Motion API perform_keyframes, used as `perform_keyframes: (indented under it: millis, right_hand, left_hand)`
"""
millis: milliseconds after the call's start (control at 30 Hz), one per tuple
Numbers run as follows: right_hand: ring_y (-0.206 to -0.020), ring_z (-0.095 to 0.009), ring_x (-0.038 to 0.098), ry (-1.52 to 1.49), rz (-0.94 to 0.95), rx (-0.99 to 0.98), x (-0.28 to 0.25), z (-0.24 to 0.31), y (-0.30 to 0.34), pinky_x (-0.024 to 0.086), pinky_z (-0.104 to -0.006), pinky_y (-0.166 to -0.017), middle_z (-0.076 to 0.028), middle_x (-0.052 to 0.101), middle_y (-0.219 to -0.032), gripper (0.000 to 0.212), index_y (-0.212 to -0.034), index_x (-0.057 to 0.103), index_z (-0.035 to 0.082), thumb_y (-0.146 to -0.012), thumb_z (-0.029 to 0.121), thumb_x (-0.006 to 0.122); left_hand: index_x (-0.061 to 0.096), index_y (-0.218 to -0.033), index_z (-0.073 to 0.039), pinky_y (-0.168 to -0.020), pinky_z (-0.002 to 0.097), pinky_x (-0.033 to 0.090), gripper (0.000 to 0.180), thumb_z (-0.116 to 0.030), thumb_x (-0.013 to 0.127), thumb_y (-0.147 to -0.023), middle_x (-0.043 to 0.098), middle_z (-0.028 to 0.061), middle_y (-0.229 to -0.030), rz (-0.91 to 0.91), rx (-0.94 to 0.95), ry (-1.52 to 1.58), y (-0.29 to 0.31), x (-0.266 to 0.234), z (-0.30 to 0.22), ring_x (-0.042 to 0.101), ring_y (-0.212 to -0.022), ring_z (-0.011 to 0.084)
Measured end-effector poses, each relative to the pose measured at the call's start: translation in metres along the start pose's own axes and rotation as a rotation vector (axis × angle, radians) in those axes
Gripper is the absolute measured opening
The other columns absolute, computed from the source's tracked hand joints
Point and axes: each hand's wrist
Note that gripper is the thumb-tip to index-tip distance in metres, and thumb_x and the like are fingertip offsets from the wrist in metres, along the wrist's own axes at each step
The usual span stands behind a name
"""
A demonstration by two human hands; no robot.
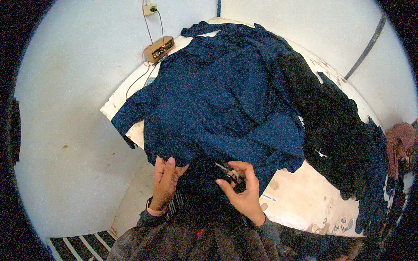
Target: The person uses a small blade to trim loose threads and tags from a dark blue garment laid on a table. They repeatedly lift and reposition the fabric to access different areas, then place the trimmed pieces aside.
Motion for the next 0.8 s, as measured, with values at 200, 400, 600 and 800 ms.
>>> perform_keyframes:
  millis: [200, 400, 600, 800]
  right_hand:
    - [-0.073, -0.018, 0.067, 0.171, 0.027, -0.165, 0.021, 0.013, -0.006, 0.051, -0.0299, -0.065, -0.010, 0.069, -0.089, 0.033, -0.106, 0.064, 0.001, -0.079, 0.007, 0.083]
    - [-0.068, -0.024, 0.068, 0.296, 0.063, -0.308, 0.034, 0.019, -0.012, 0.049, -0.0331, -0.061, -0.010, 0.071, -0.084, 0.025, -0.101, 0.068, 0.005, -0.080, 0.010, 0.081]
    - [-0.067, -0.025, 0.067, 0.361, 0.044, -0.368, 0.033, 0.016, -0.012, 0.048, -0.0345, -0.060, -0.010, 0.072, -0.086, 0.023, -0.098, 0.068, 0.005, -0.079, 0.010, 0.081]
    - [-0.072, -0.025, 0.069, 0.269, -0.008, -0.313, 0.032, 0.012, -0.014, 0.052, -0.0338, -0.065, -0.012, 0.072, -0.088, 0.022, -0.100, 0.068, 0.003, -0.081, 0.008, 0.080]
  left_hand:
    - [0.053, -0.096, -0.007, -0.063, 0.0230, 0.043, 0.020, -0.024, 0.055, -0.105, 0.057, -0.0027, -0.079, -0.040, 0.080, -0.280, 0.018, 0.013, -0.012, 0.049, -0.070, 0.0023]
    - [0.057, -0.095, -0.007, -0.065, 0.0200, 0.039, 0.019, -0.023, 0.058, -0.104, 0.058, -0.0044, -0.082, -0.021, -0.028, -0.180, 0.023, 0.020, -0.010, 0.049, -0.072, 0.0020]
    - [0.055, -0.110, -0.002, -0.079, 0.0222, 0.045, 0.018, -0.020, 0.053, -0.106, 0.063, 0.0013, -0.094, 0.030, -0.149, -0.006, 0.025, 0.025, -0.018, 0.056, -0.086, 0.0057]
    - [0.051, -0.127, -0.003, -0.102, 0.0340, 0.049, 0.024, -0.016, 0.049, -0.107, 0.064, 0.0085, -0.122, 0.007, -0.109, 0.316, 0.021, 0.019, 0.000, 0.063, -0.111, 0.0155]
Point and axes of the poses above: each hand's wrist, its own y-axis away from the middle knuckle, its own x-axis out of the palm, z = x × y
